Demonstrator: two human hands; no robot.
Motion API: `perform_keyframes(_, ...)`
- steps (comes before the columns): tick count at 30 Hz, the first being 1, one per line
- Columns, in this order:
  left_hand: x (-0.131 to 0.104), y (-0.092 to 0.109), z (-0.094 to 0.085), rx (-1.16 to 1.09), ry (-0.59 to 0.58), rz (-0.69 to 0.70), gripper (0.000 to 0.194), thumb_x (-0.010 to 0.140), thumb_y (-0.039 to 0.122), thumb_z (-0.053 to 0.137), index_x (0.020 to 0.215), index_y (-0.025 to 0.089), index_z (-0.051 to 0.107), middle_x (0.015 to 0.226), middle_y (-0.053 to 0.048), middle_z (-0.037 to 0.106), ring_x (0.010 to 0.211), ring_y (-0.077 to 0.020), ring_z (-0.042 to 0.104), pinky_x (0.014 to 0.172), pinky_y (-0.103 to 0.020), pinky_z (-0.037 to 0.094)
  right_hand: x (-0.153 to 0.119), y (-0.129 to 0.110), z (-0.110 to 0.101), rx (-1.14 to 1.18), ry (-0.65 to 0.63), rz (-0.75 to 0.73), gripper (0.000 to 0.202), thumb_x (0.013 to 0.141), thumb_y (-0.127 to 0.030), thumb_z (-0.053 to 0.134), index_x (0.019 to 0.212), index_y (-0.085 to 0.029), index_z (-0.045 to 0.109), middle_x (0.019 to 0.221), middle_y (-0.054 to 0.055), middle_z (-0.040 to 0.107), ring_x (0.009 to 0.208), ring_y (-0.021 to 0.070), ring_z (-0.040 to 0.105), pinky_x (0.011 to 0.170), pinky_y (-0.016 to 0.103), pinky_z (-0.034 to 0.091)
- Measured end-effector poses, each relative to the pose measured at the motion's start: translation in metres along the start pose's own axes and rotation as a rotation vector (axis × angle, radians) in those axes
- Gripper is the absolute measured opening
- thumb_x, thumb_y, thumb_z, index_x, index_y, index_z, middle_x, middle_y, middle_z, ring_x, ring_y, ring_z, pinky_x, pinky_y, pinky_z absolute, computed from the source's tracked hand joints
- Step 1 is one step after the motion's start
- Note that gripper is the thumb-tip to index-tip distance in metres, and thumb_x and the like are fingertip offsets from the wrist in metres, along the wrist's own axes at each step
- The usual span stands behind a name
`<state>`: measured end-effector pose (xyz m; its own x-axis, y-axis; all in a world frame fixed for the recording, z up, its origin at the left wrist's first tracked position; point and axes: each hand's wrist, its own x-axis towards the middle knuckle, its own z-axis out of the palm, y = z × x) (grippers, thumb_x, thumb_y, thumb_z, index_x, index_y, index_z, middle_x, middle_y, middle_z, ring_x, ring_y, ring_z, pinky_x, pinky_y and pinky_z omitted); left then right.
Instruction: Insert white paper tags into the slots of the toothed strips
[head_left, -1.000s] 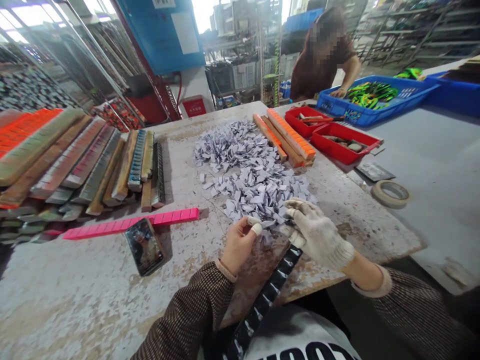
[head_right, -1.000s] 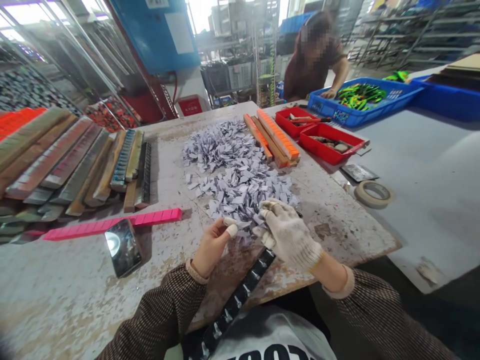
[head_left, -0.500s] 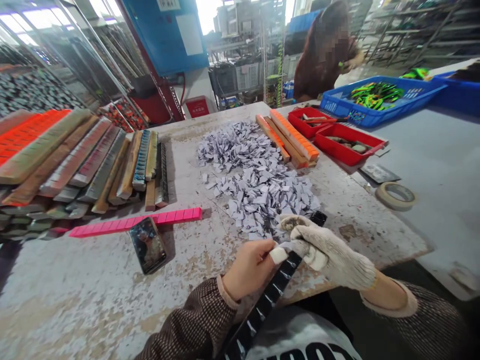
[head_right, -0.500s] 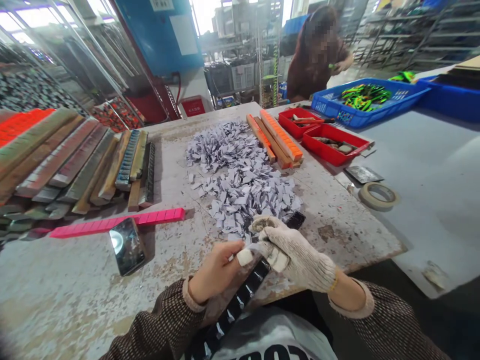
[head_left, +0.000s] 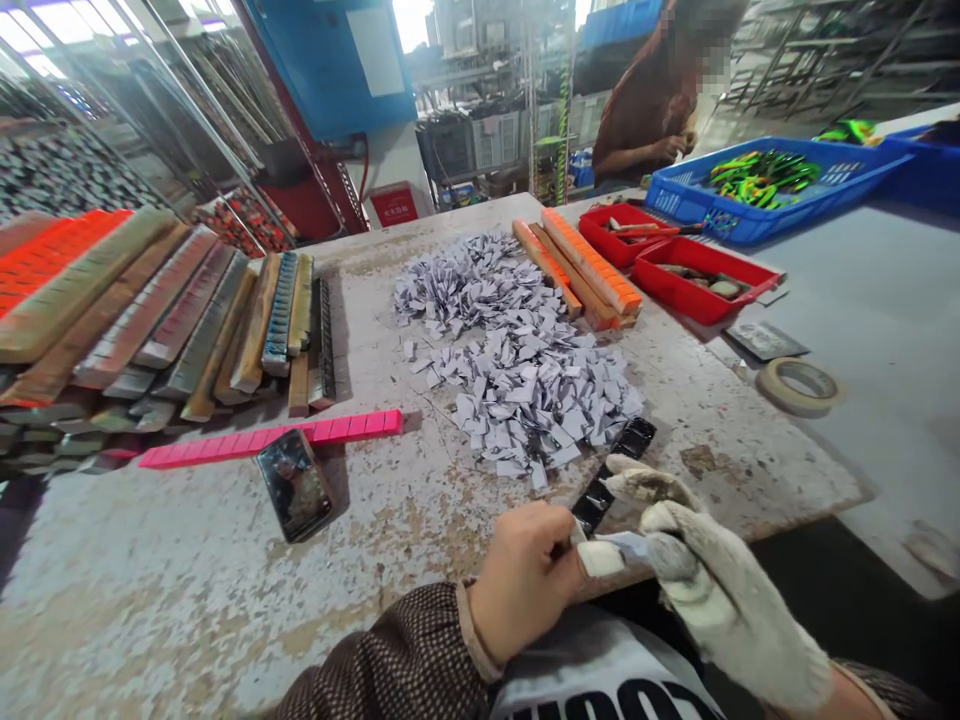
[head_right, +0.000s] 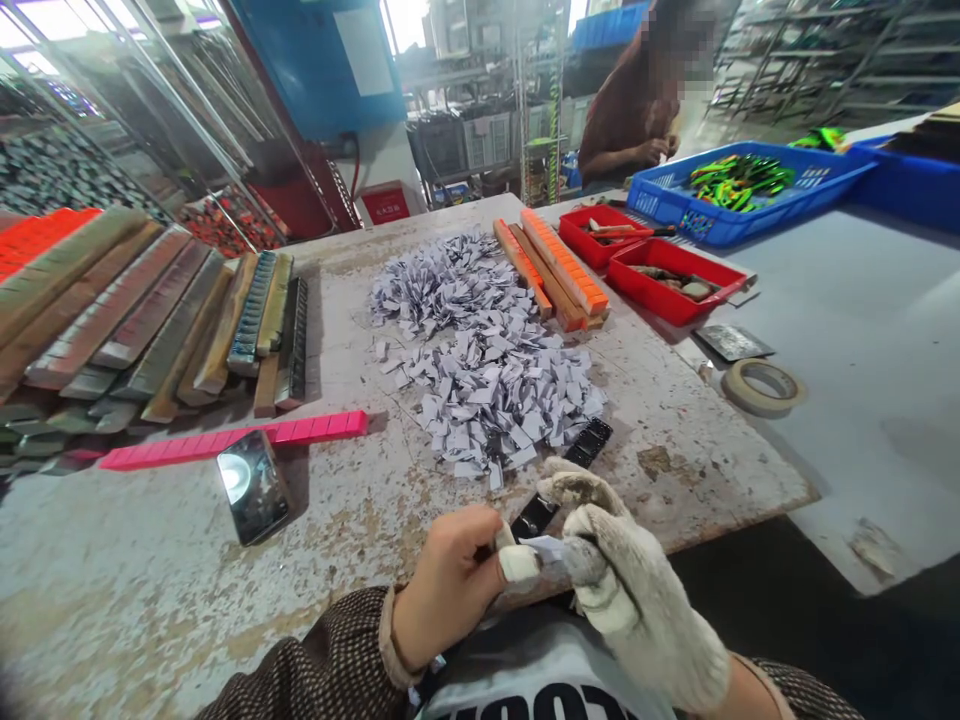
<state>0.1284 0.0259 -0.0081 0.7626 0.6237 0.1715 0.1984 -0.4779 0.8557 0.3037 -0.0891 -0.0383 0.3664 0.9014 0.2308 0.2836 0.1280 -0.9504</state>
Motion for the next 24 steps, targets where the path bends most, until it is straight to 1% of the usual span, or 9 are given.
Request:
perform_keyframes(1, 0.000, -0.003, 0.000, 0.057, 0.028, 0.001, 0.047, 0.098, 0.037, 0.056, 0.061, 0.021, 0.032, 0.058, 0.003, 0.041, 0.055, -0.0119, 0.037, 0.054, -0.027, 0.025, 0.002, -0.001, 0.003, -0.016, 0.015, -0.025, 0.013, 0.095, -0.039, 0.064, 0.089, -0.027, 0.067, 0.107, 0.009, 0.073, 0.094, 0.0283, 0.071, 0.087, 0.044, 0.062)
perform_keyframes(3, -0.002, -0.003, -0.001, 0.095, -0.003, 0.077, 0.043, 0.102, 0.036, 0.050, 0.064, 0.021, 0.036, 0.060, 0.002, 0.045, 0.058, -0.0126, 0.040, 0.056, -0.026, 0.028, 0.006, -0.004, 0.010, -0.026, 0.002, -0.092, 0.014, 0.099, -0.034, 0.058, 0.090, -0.026, 0.066, 0.115, 0.009, 0.071, 0.080, 0.0219, 0.070, 0.073, 0.035, 0.064)
perform_keyframes(5, -0.004, 0.000, 0.000, 0.056, -0.077, 0.169, 0.042, 0.105, 0.038, 0.044, 0.067, 0.020, 0.041, 0.064, 0.000, 0.051, 0.061, -0.0131, 0.044, 0.059, -0.026, 0.033, 0.009, -0.008, 0.016, -0.015, -0.035, -0.176, 0.021, 0.103, -0.034, 0.052, 0.087, -0.026, 0.064, 0.108, 0.007, 0.072, 0.071, 0.0186, 0.068, 0.062, 0.029, 0.063)
perform_keyframes(7, -0.004, 0.003, 0.003, 0.015, -0.130, 0.233, 0.042, 0.107, 0.040, 0.041, 0.071, 0.020, 0.046, 0.067, -0.001, 0.055, 0.063, -0.0136, 0.047, 0.062, -0.026, 0.038, 0.011, -0.012, 0.017, -0.017, -0.075, -0.253, 0.025, 0.103, -0.039, 0.051, 0.084, -0.027, 0.063, 0.095, 0.004, 0.072, 0.077, 0.0210, 0.071, 0.069, 0.031, 0.064)
perform_keyframes(9, -0.001, 0.000, 0.004, 0.039, -0.146, 0.253, 0.040, 0.108, 0.038, 0.040, 0.074, 0.020, 0.049, 0.069, -0.001, 0.057, 0.065, -0.0141, 0.049, 0.063, -0.026, 0.040, 0.013, -0.012, 0.011, -0.087, -0.085, -0.265, 0.024, 0.104, -0.037, 0.049, 0.088, -0.027, 0.063, 0.095, 0.006, 0.071, 0.088, 0.0232, 0.072, 0.075, 0.032, 0.065)
perform_keyframes(12, 0.007, -0.016, -0.002, 0.254, -0.118, 0.215, 0.026, 0.103, 0.036, 0.051, 0.083, 0.020, 0.056, 0.078, -0.003, 0.063, 0.071, -0.0174, 0.054, 0.065, -0.028, 0.044, 0.026, -0.001, -0.011, -0.338, -0.046, -0.305, 0.019, 0.103, -0.024, 0.047, 0.094, -0.025, 0.063, 0.114, 0.011, 0.070, 0.105, 0.0245, 0.070, 0.077, 0.033, 0.064)
perform_keyframes(14, 0.014, -0.033, -0.013, 0.472, -0.061, 0.163, 0.017, 0.097, 0.036, 0.063, 0.097, 0.019, 0.060, 0.091, -0.007, 0.067, 0.083, -0.0226, 0.059, 0.074, -0.034, 0.050, 0.042, 0.013, -0.031, -0.501, -0.033, -0.354, 0.014, 0.099, -0.020, 0.051, 0.093, -0.026, 0.063, 0.117, 0.010, 0.069, 0.123, 0.0286, 0.063, 0.089, 0.043, 0.062)
perform_keyframes(18, 0.024, -0.068, -0.035, 0.813, -0.021, 0.001, 0.027, 0.091, 0.019, 0.069, 0.116, 0.018, 0.058, 0.114, -0.010, 0.066, 0.104, -0.0296, 0.061, 0.092, -0.045, 0.053, 0.077, 0.042, -0.062, -0.714, -0.018, -0.410, 0.012, 0.095, -0.019, 0.056, 0.092, -0.023, 0.067, 0.120, 0.015, 0.069, 0.128, 0.0358, 0.059, 0.104, 0.059, 0.052)
perform_keyframes(24, 0.027, -0.086, -0.039, 0.897, -0.123, -0.063, 0.019, 0.092, 0.012, 0.064, 0.109, 0.020, 0.062, 0.117, -0.009, 0.063, 0.106, -0.0277, 0.062, 0.095, -0.043, 0.052, 0.098, 0.047, -0.063, -1.151, -0.217, -0.639, 0.022, 0.098, -0.017, 0.051, 0.098, -0.010, 0.071, 0.115, 0.021, 0.069, 0.121, 0.0382, 0.061, 0.101, 0.057, 0.052)
